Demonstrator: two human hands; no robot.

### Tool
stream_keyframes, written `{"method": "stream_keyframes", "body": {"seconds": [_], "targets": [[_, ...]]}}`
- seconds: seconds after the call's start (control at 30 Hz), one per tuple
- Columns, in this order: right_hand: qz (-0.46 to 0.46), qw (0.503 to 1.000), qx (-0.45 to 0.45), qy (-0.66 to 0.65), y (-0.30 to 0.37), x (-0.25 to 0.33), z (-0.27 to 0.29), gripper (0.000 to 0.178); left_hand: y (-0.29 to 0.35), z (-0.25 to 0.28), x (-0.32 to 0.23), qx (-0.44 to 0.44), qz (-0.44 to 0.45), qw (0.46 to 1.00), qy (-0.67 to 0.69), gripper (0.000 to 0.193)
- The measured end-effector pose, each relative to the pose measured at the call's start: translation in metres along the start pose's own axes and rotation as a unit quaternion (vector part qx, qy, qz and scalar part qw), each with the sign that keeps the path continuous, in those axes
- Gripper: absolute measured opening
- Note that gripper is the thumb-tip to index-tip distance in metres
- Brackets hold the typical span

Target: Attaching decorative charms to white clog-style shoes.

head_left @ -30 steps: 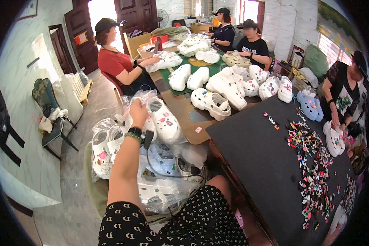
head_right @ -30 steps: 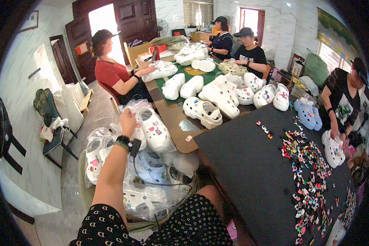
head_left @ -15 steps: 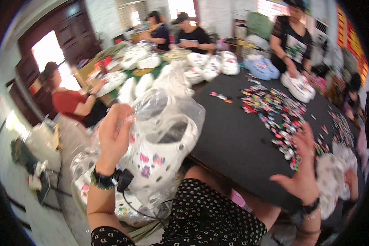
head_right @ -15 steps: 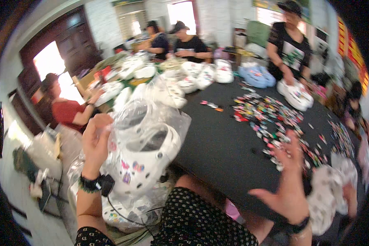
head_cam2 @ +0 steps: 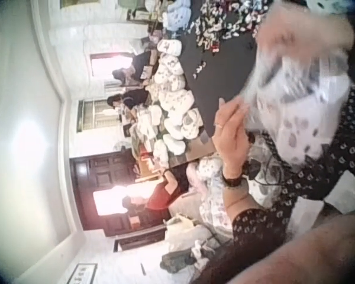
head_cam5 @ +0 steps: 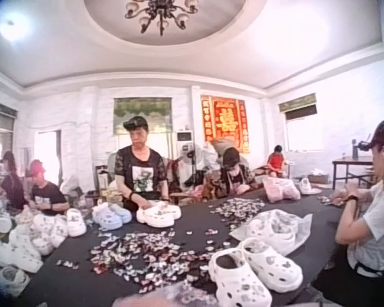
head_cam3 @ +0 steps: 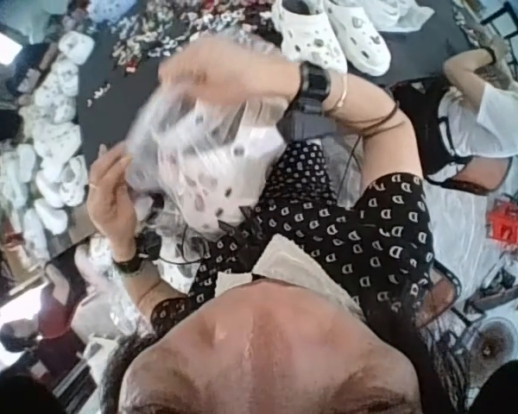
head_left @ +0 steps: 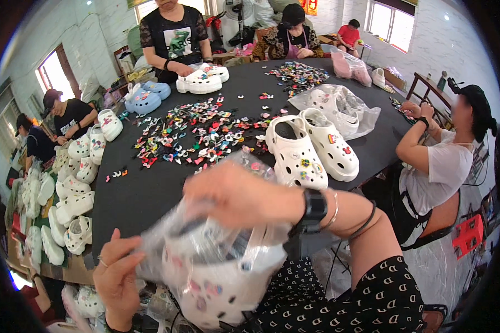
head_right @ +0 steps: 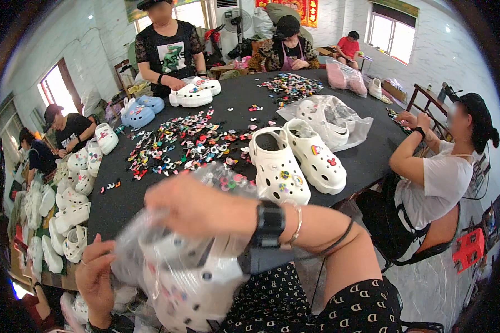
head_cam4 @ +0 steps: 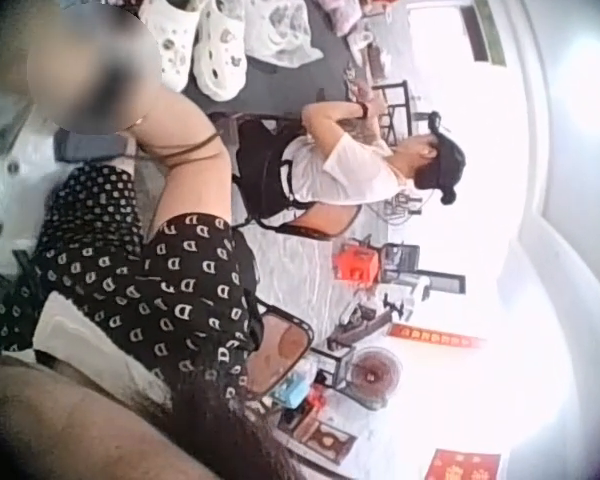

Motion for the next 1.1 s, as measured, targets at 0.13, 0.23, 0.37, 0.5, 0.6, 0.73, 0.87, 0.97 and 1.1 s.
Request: {"method": "stream_keyframes", "body": {"seconds": [0.13,0.23,0.37,0.5,0.6,0.73,0.87,0.97,1.1], "targets": [[-0.145,0.949,-0.27,-0.079,-0.008,-0.052,0.122,0.006,0.011,0.024,0.012,-0.108,0.081,0.99,-0.04,0.014],[-0.116,0.871,-0.459,0.132,0.016,-0.065,0.245,0.02,0.02,0.031,0.018,-0.087,0.117,0.986,-0.08,0.016],[-0.126,0.809,-0.53,0.22,0.04,-0.112,0.322,0.026,0.054,0.05,0.043,-0.101,0.148,0.973,-0.144,0.016],[-0.289,0.731,-0.437,0.436,0.076,-0.231,0.352,0.028,0.11,0.082,0.087,-0.122,0.263,0.94,-0.177,0.015],[-0.399,0.734,-0.34,0.432,0.102,-0.311,0.316,0.023,0.171,0.123,0.109,-0.123,0.338,0.901,-0.241,0.016],[-0.382,0.777,-0.284,0.41,0.142,-0.378,0.303,0.022,0.259,0.189,0.099,-0.147,0.34,0.844,-0.387,0.014],[-0.248,0.906,-0.139,0.314,-0.041,-0.384,0.088,0.022,0.348,0.247,0.098,-0.143,0.427,0.77,-0.452,0.022],[-0.135,0.959,-0.058,0.243,-0.14,-0.359,-0.047,0.023,0.413,0.294,0.06,-0.167,0.463,0.661,-0.566,0.027],[-0.039,0.98,0.003,0.195,-0.187,-0.326,-0.139,0.023,0.509,0.322,0.004,-0.145,0.697,0.423,-0.56,0.065]]}}
Point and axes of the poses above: each hand's wrist, its own y-axis away from the middle knuckle, its own z-axis out of the back of the hand, x = y × z, the point moved 7 cm from there along -y, towards the middle knuckle, and after that the axes turned 8 degrees about -z, right-handed, at the moved point
